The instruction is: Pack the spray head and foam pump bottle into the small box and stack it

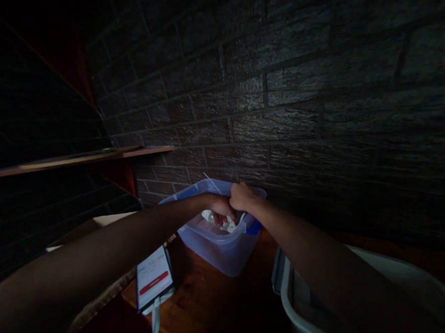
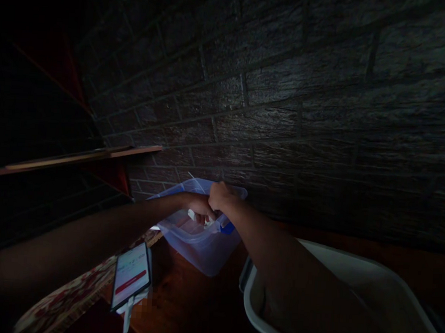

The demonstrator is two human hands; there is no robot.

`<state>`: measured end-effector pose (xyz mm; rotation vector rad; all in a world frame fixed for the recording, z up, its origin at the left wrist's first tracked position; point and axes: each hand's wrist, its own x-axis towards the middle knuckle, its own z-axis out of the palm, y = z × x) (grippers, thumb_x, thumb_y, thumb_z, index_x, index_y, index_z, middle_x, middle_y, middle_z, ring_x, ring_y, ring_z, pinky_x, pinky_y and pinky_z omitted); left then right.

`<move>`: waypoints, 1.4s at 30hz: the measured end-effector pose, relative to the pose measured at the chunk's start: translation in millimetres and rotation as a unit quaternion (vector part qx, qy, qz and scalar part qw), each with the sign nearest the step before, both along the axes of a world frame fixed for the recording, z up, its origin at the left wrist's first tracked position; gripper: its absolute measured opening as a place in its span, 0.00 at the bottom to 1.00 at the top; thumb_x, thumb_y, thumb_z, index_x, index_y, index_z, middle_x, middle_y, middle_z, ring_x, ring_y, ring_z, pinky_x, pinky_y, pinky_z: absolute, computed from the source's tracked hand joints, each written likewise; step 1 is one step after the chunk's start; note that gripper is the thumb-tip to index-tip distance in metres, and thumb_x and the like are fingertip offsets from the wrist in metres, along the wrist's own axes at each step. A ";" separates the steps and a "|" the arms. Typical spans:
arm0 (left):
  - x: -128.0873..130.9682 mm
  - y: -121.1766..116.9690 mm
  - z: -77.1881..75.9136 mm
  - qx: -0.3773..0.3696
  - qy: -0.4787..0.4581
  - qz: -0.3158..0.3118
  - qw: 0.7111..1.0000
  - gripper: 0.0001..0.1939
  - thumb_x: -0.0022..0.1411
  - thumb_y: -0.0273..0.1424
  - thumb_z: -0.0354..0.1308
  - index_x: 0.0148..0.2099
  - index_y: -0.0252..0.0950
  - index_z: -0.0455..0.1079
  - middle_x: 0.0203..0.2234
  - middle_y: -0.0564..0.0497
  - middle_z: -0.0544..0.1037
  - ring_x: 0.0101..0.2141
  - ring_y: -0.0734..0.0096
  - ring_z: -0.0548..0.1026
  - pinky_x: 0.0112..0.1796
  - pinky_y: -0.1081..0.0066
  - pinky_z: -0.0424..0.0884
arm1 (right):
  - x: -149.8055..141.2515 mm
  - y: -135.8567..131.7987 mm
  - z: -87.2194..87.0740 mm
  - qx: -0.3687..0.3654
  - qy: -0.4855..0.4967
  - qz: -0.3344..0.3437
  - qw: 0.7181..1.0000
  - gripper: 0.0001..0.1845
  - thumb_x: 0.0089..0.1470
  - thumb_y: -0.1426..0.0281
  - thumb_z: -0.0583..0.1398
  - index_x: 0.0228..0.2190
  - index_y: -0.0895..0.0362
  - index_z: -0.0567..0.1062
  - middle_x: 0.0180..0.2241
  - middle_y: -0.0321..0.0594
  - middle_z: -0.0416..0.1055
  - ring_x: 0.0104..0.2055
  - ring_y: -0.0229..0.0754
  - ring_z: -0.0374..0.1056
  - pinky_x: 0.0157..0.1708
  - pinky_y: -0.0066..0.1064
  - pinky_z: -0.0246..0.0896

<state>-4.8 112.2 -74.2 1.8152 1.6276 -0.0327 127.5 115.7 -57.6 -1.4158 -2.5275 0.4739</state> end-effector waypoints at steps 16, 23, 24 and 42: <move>114.8 -86.9 123.7 0.319 -0.456 -0.006 0.831 0.21 0.61 0.46 0.69 0.45 0.33 0.74 0.29 0.50 0.81 0.22 0.75 0.79 0.25 0.76 0.76 | 142.8 -77.8 75.3 0.096 0.521 -0.013 0.848 0.18 0.68 0.57 0.56 0.42 0.59 0.74 0.34 0.42 0.79 0.24 0.36 0.75 0.24 0.26 0.72; 190.2 -119.1 100.1 0.281 -0.575 -0.091 0.763 0.23 0.62 0.44 0.69 0.51 0.34 0.72 0.34 0.49 0.81 0.27 0.72 0.80 0.28 0.73 0.77 | 229.7 -130.9 78.5 0.156 0.583 0.014 0.798 0.21 0.61 0.54 0.64 0.41 0.60 0.79 0.30 0.38 0.76 0.26 0.36 0.69 0.25 0.26 0.66; 197.2 -121.7 94.8 0.282 -0.586 -0.096 0.753 0.23 0.63 0.44 0.68 0.53 0.35 0.71 0.33 0.50 0.80 0.27 0.72 0.79 0.29 0.73 0.77 | 235.9 -137.6 77.0 0.162 0.583 0.022 0.796 0.21 0.61 0.54 0.64 0.43 0.60 0.80 0.31 0.39 0.77 0.27 0.36 0.70 0.27 0.27 0.67; 192.7 -142.1 53.4 0.605 -0.297 -0.087 0.733 0.19 0.63 0.40 0.69 0.55 0.44 0.79 0.33 0.52 0.75 0.35 0.67 0.74 0.38 0.70 0.69 | 282.3 -177.1 48.1 0.183 0.451 0.145 0.862 0.15 0.66 0.70 0.63 0.52 0.47 0.83 0.51 0.42 0.76 0.54 0.45 0.73 0.55 0.38 0.67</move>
